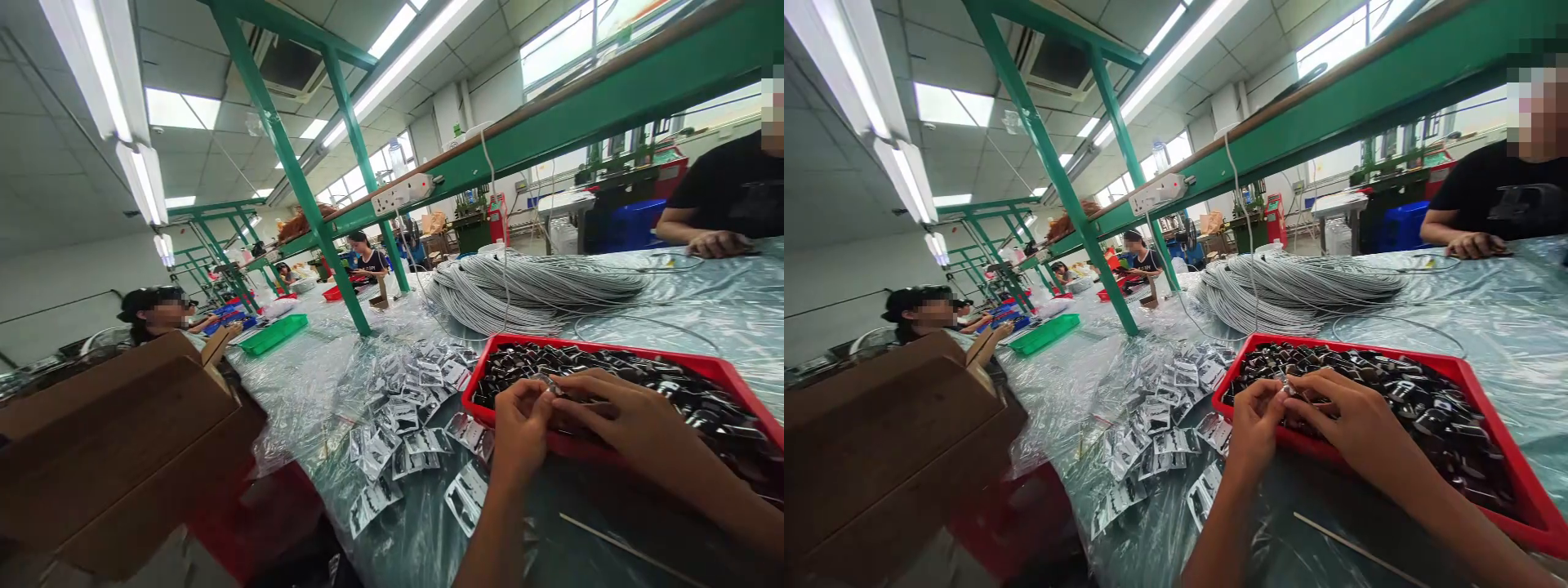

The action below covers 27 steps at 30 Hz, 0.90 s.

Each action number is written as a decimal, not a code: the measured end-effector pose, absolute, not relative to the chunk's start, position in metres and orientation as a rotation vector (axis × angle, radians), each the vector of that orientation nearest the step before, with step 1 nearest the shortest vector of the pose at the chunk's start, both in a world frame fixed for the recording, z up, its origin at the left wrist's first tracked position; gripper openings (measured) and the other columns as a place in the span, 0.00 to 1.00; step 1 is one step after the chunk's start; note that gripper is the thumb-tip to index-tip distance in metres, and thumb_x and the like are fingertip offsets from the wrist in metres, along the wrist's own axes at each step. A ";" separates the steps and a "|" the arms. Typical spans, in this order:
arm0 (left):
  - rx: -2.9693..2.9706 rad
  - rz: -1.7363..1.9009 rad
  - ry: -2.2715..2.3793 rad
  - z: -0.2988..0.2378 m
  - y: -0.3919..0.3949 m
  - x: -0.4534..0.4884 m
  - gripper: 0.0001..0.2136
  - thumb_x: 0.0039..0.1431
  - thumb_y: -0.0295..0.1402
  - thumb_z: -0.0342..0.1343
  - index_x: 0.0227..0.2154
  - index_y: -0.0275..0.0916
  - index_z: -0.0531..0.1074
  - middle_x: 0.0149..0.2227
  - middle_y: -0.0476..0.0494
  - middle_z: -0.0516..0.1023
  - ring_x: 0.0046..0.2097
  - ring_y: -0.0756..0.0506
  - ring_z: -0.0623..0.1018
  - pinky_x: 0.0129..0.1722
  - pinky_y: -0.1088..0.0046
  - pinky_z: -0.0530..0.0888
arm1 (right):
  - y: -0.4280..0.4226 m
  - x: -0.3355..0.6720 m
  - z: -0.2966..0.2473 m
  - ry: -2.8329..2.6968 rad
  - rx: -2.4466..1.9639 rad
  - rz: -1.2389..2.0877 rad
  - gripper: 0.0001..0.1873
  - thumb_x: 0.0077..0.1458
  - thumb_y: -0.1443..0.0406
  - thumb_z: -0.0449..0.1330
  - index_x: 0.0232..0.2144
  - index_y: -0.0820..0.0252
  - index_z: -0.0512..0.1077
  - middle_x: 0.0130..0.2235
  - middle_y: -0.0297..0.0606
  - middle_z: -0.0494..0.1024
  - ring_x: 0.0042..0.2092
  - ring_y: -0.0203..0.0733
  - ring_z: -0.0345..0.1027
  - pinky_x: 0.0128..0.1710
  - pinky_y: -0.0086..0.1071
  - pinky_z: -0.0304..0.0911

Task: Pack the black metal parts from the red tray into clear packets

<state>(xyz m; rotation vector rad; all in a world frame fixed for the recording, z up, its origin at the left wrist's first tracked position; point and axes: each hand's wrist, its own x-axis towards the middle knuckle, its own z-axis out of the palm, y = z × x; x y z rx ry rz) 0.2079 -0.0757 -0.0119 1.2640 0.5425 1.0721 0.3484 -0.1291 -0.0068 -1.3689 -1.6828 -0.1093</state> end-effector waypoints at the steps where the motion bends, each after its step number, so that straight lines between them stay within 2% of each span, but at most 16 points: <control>1: 1.284 1.062 0.515 -0.010 -0.076 0.207 0.20 0.48 0.49 0.65 0.29 0.35 0.72 0.26 0.49 0.71 0.26 0.53 0.70 0.30 0.75 0.71 | -0.131 0.350 0.000 -1.712 -1.361 -0.068 0.21 0.62 0.49 0.52 0.37 0.55 0.78 0.39 0.40 0.82 0.35 0.45 0.78 0.32 0.35 0.75; 4: 1.355 1.055 0.509 -0.007 -0.075 0.205 0.18 0.51 0.48 0.64 0.29 0.35 0.72 0.26 0.49 0.71 0.26 0.52 0.71 0.31 0.74 0.71 | -0.135 0.353 0.011 -1.786 -1.334 -0.110 0.16 0.64 0.56 0.53 0.41 0.57 0.78 0.36 0.40 0.82 0.32 0.42 0.78 0.29 0.32 0.74; 8: 1.450 1.078 0.599 -0.009 -0.074 0.206 0.18 0.54 0.48 0.61 0.31 0.36 0.71 0.26 0.48 0.73 0.27 0.50 0.72 0.31 0.74 0.72 | -0.135 0.349 0.004 -1.827 -1.303 -0.426 0.16 0.66 0.65 0.49 0.46 0.61 0.76 0.39 0.44 0.83 0.37 0.42 0.79 0.36 0.33 0.75; 14: 1.458 1.118 0.671 -0.008 -0.071 0.209 0.18 0.54 0.48 0.61 0.29 0.36 0.71 0.25 0.48 0.73 0.26 0.51 0.72 0.28 0.75 0.70 | -0.132 0.340 -0.009 -1.842 -1.364 -0.735 0.15 0.65 0.71 0.50 0.48 0.66 0.73 0.41 0.46 0.83 0.38 0.40 0.79 0.37 0.28 0.74; 17: 1.445 1.109 0.677 -0.009 -0.069 0.209 0.17 0.54 0.47 0.60 0.28 0.35 0.71 0.24 0.47 0.73 0.26 0.50 0.72 0.28 0.76 0.69 | -0.132 0.338 -0.010 -1.832 -1.362 -0.732 0.15 0.66 0.71 0.50 0.50 0.66 0.72 0.42 0.47 0.82 0.39 0.41 0.79 0.38 0.29 0.74; 22: 1.387 1.108 0.625 -0.009 -0.069 0.210 0.17 0.55 0.46 0.60 0.29 0.35 0.73 0.23 0.49 0.71 0.26 0.50 0.70 0.28 0.75 0.69 | -0.138 0.334 -0.004 -1.860 -1.361 -0.564 0.17 0.67 0.71 0.46 0.53 0.63 0.69 0.47 0.47 0.80 0.47 0.42 0.77 0.45 0.34 0.75; 27: 1.340 1.104 0.571 -0.009 -0.072 0.211 0.16 0.55 0.46 0.59 0.30 0.35 0.73 0.27 0.47 0.74 0.28 0.50 0.72 0.30 0.75 0.70 | -0.142 0.332 -0.001 -1.900 -1.409 -0.610 0.15 0.67 0.71 0.45 0.49 0.65 0.69 0.46 0.50 0.80 0.48 0.45 0.76 0.44 0.37 0.75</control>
